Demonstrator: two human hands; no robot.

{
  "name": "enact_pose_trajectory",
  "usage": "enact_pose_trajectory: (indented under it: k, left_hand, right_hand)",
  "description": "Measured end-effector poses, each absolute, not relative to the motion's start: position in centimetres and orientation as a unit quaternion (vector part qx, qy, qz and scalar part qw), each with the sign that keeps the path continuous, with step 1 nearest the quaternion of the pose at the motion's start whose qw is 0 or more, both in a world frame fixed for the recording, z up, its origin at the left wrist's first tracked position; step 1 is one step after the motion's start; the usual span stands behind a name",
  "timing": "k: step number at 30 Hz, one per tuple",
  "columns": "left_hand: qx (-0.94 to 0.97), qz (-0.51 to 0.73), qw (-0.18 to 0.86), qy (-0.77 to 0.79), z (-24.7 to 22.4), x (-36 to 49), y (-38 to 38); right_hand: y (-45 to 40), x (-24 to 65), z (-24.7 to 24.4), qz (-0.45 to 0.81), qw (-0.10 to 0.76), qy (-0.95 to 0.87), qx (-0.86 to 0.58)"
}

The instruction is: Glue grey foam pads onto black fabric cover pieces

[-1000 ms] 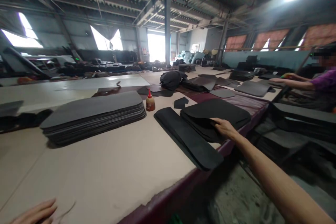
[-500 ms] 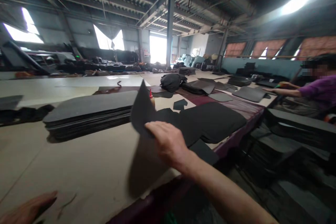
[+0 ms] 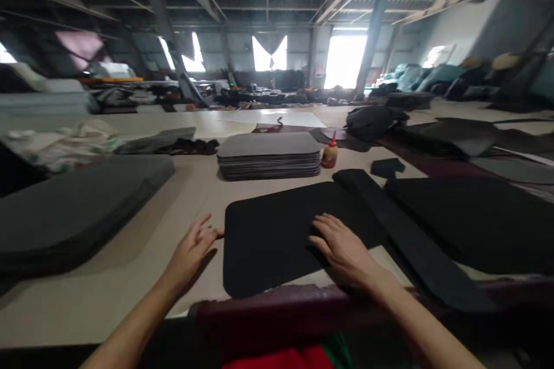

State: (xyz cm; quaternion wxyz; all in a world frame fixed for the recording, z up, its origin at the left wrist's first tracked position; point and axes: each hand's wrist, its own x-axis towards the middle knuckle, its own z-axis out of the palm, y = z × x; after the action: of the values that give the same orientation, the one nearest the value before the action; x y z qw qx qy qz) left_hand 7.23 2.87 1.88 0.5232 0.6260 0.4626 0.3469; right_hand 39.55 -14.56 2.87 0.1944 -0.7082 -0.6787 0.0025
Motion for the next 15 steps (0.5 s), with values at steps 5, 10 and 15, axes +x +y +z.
enact_pose_trajectory:
  k: [5,10,15]
  left_hand:
    - [0.693,0.350,0.457,0.434,0.6,7.2,3.5]
    - [0.677,0.366,0.467,0.435,0.5,7.3,3.6]
    - [0.596,0.430,0.495,0.463,0.9,7.3,4.6]
  right_hand:
    - [-15.1,42.0,-1.6,-0.046,0.106,-0.662,-0.741]
    - [-15.5,37.7,-1.1,-0.030,0.096,-0.645,-0.757]
    - [-14.6,33.7,0.5,0.030,0.100,-0.654,-0.749]
